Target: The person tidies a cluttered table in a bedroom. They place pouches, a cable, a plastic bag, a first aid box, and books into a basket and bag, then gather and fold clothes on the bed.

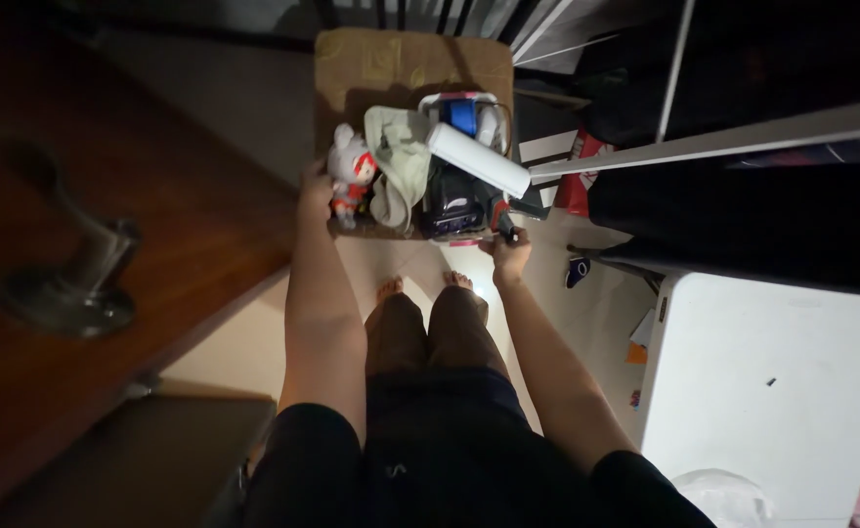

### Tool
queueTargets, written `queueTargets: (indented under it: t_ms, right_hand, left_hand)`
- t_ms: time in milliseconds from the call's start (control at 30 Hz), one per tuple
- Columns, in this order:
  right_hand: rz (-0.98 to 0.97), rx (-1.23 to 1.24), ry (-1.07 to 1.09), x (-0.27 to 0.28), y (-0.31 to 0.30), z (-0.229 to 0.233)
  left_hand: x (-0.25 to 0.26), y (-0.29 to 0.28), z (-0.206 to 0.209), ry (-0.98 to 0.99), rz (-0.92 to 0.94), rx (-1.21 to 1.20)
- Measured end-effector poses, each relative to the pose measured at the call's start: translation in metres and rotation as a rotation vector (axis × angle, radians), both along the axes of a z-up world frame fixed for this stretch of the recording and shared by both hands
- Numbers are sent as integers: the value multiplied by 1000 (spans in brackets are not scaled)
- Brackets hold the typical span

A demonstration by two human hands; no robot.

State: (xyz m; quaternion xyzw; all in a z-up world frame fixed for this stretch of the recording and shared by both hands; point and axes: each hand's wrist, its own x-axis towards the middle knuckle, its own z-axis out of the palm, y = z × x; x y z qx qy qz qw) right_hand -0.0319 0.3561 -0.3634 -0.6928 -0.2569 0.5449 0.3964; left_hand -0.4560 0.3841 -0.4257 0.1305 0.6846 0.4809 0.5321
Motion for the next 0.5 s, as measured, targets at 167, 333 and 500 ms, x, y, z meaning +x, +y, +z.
queueTargets:
  t_ms: [167, 333, 500]
  right_hand:
    - [-5, 201, -686, -30, -35, 40]
    - [63, 272, -323, -63, -59, 140]
    - [-92, 326, 91, -46, -91, 236]
  left_hand:
    - [8, -12, 35, 299, -97, 29]
    - [54, -6, 160, 908, -133, 130]
    - [188, -42, 275, 806, -385, 616]
